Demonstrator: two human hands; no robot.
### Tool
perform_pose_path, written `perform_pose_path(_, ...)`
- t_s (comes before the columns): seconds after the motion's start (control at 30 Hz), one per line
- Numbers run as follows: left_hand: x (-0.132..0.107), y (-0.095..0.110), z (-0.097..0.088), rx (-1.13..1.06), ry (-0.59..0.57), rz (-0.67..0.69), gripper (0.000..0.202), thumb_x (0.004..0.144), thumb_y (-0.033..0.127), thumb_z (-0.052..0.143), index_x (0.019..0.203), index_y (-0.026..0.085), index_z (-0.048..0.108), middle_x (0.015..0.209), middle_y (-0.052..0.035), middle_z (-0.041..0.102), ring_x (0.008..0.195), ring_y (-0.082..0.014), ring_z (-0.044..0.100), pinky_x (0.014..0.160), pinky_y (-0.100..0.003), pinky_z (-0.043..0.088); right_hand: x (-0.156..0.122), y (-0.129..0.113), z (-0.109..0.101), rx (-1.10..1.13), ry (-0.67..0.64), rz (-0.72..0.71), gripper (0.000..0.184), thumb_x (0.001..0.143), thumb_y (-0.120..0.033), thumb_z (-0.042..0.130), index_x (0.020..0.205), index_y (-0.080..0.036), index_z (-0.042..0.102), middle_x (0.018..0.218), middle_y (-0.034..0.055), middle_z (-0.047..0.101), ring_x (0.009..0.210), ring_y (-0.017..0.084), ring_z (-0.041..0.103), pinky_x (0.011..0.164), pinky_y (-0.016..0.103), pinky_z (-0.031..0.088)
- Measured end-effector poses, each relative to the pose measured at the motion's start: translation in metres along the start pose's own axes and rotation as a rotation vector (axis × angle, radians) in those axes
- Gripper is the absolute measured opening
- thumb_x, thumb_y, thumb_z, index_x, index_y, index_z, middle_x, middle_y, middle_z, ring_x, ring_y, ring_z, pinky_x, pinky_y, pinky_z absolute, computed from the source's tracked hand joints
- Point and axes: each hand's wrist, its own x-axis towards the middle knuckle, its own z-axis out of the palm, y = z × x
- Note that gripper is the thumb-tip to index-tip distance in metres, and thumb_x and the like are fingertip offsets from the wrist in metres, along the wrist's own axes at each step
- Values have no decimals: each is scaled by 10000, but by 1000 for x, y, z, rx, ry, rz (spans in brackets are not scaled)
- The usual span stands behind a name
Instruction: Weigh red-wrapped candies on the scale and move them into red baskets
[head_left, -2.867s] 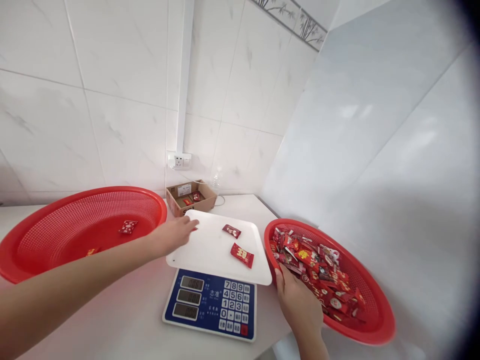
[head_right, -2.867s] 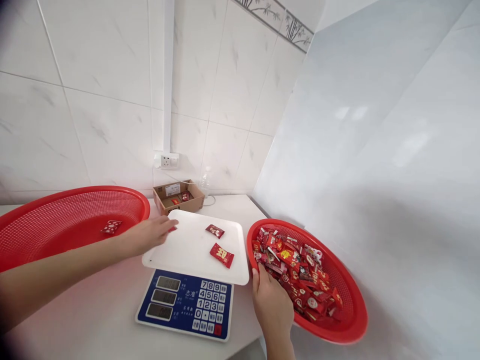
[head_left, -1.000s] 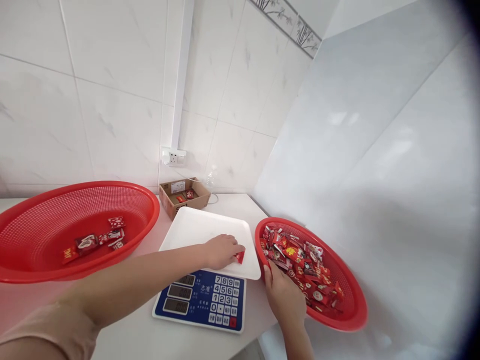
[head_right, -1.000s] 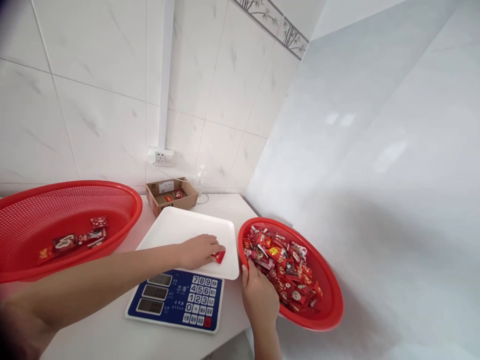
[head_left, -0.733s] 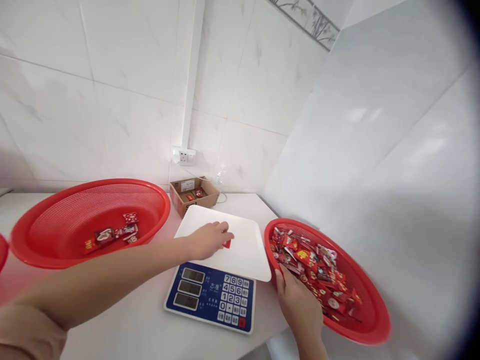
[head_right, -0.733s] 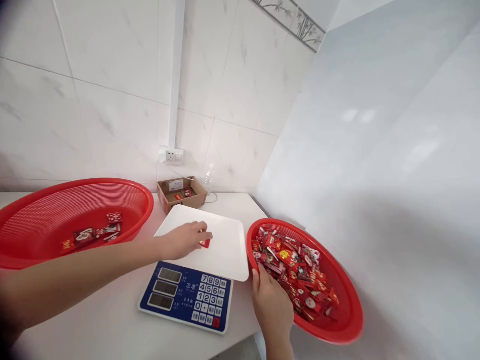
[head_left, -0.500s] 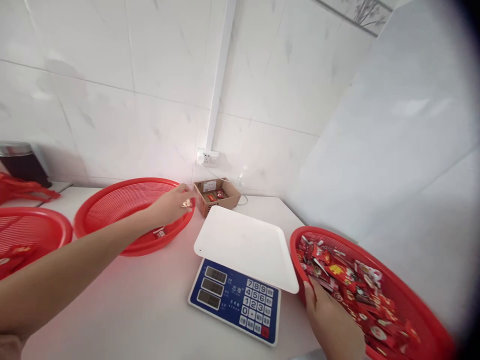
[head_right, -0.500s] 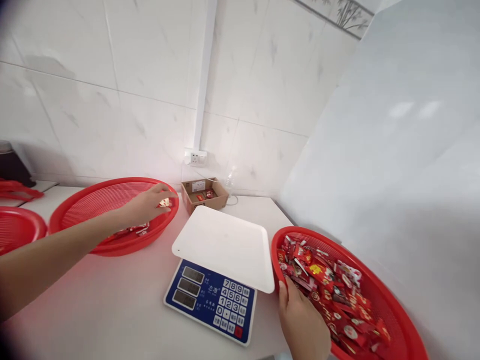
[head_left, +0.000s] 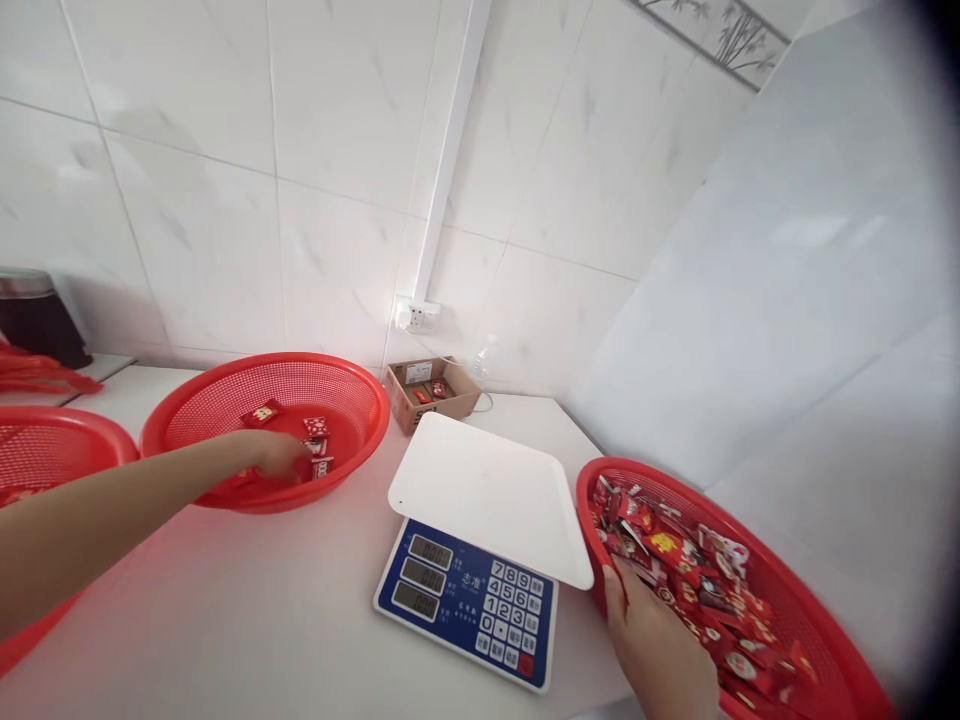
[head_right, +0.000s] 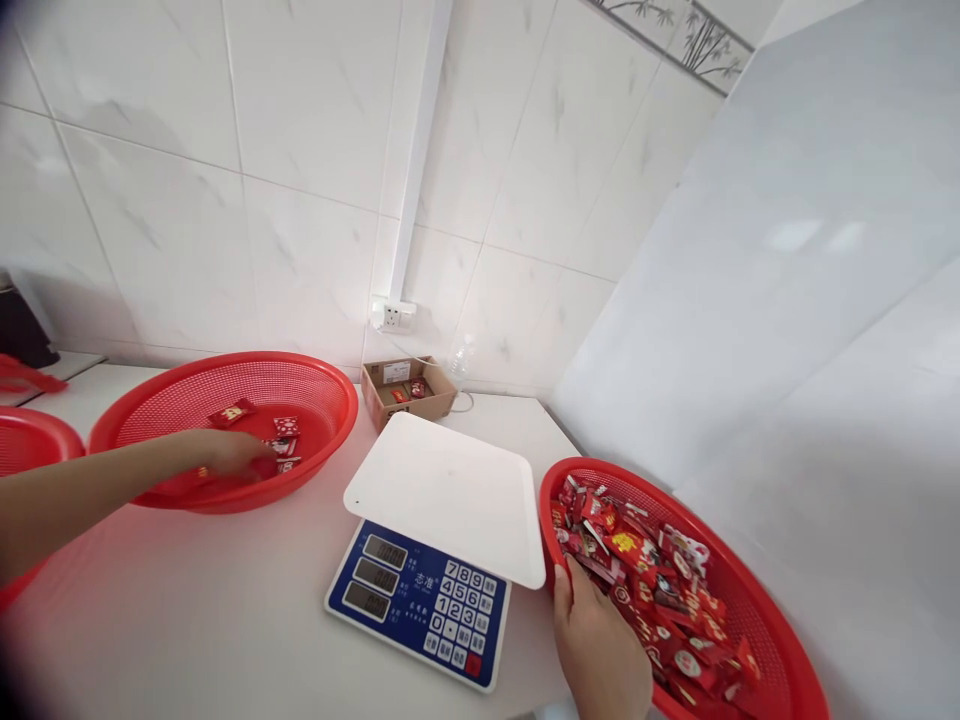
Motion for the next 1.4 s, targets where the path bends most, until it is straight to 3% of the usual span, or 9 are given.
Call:
perform_pose_path(0.1, 9, 15, -12, 63, -45, -53, 230, 858, 360, 624, 934, 144, 645, 887, -36, 671, 796, -167, 638, 757, -378, 532, -1, -2, -3, -10, 7, 14, 540, 952, -425, 229, 1272, -207, 605, 1091, 123, 712, 809, 282, 705, 670, 385, 547)
perform_pose_path(0.23, 5, 65, -25, 40, 117, 50, 278, 895, 371, 511, 1094, 221, 633, 1132, -88, 658, 1003, -258, 619, 839, -427, 494, -3, -4, -4, -23, 56, 14, 506, 958, -394, 259, 1270, -205, 609, 1080, 126, 714, 853, 258, 697, 683, 341, 538)
perform_pose_path(0.37, -27, 127, -23, -116, 250, 266, 410, 880, 540, 352, 1145, 354, 605, 1184, 10, 670, 1069, -261, 615, 833, -375, 518, -1, -5, -5, 6, 62, 22, 485, 963, -375, 269, 1267, -211, 609, 1098, 114, 708, 918, 234, 682, 741, 316, 523)
perform_pose_path(0.47, -54, 149, -9, -363, 347, 428, 365, 818, 612, 437, 1002, 388, 659, 1035, 58, 727, 973, -218, 667, 781, -287, 555, 1, -5, -8, 64, 30, 40, 476, 964, -380, 267, 1278, -233, 593, 1165, 89, 685, 978, 226, 664, 786, 314, 509)
perform_pose_path(0.73, -58, 133, 48, -464, 122, 532, 402, 816, 611, 499, 1070, 350, 671, 1105, 35, 719, 1024, -210, 671, 771, -224, 573, 18, 9, -29, 375, -270, -71, 509, 936, -457, 361, 1365, -217, 495, 1367, 90, 548, 1245, 249, 507, 1024, 371, 374)
perform_pose_path(0.93, -53, 135, 62, -447, 35, 579, 450, 850, 601, 445, 1138, 326, 653, 1133, -14, 713, 1019, -230, 677, 794, -266, 571, 40, 11, -42, 483, -500, -74, 699, 873, -566, 464, 1451, -183, 376, 1519, 99, 339, 1392, 267, 308, 1137, 398, 215)
perform_pose_path(1.03, -51, 130, 63, -387, 17, 577, 439, 864, 578, 418, 1175, 351, 630, 1171, 2, 697, 1051, -223, 664, 820, -272, 563, 45, 8, -43, 484, -493, -56, 770, 838, -546, 532, 1469, -152, 332, 1533, 118, 302, 1402, 281, 279, 1141, 404, 204)
perform_pose_path(1.2, -45, 121, 65, -322, 13, 534, 486, 866, 571, 369, 1240, 353, 591, 1215, -9, 674, 1091, -253, 644, 846, -334, 560, 43, 8, -42, 572, -381, -53, 703, 745, -464, 665, 1360, -175, 482, 1414, 115, 485, 1287, 285, 442, 1076, 408, 322)
perform_pose_path(1.4, -36, 110, 68, -283, 35, 527, 491, 867, 554, 394, 1286, 356, 557, 1243, -12, 657, 1112, -262, 632, 842, -341, 560, 47, 17, -38, 959, -339, 95, 417, 807, -467, 599, 1140, -218, 582, 1163, 66, 646, 1087, 231, 594, 937, 388, 476)
